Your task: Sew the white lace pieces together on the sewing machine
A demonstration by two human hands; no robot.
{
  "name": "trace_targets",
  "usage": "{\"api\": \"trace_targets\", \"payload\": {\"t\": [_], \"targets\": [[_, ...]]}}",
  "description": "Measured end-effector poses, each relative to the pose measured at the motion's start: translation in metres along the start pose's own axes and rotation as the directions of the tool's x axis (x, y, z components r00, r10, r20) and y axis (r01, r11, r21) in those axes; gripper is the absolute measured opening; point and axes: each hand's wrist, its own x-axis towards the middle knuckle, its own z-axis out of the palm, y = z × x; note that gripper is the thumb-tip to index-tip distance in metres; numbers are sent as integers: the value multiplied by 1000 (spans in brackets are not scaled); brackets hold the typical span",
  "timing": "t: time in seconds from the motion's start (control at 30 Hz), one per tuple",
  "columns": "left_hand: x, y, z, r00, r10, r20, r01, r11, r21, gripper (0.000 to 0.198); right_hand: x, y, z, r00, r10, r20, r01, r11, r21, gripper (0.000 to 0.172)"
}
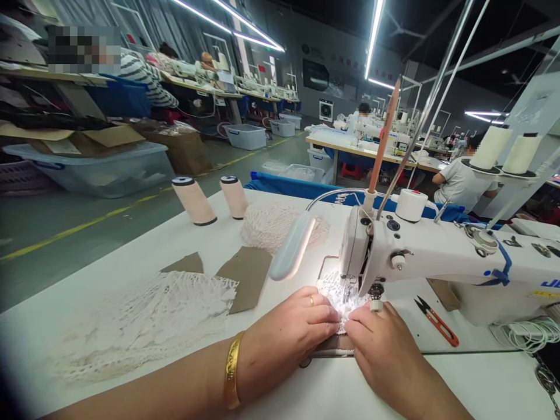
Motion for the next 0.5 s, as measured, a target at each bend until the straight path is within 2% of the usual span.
{"api": "trace_targets", "payload": {"t": [0.23,0.5], "targets": [[2,-6,2,1000,-16,2,16,999,45,12,1,3,2,1000,8,-28,-8,1000,-3,36],[9,-16,2,999,-18,-33,20,996,82,18,3,10,8,996,77,-54,-79,996,-33,37]]}}
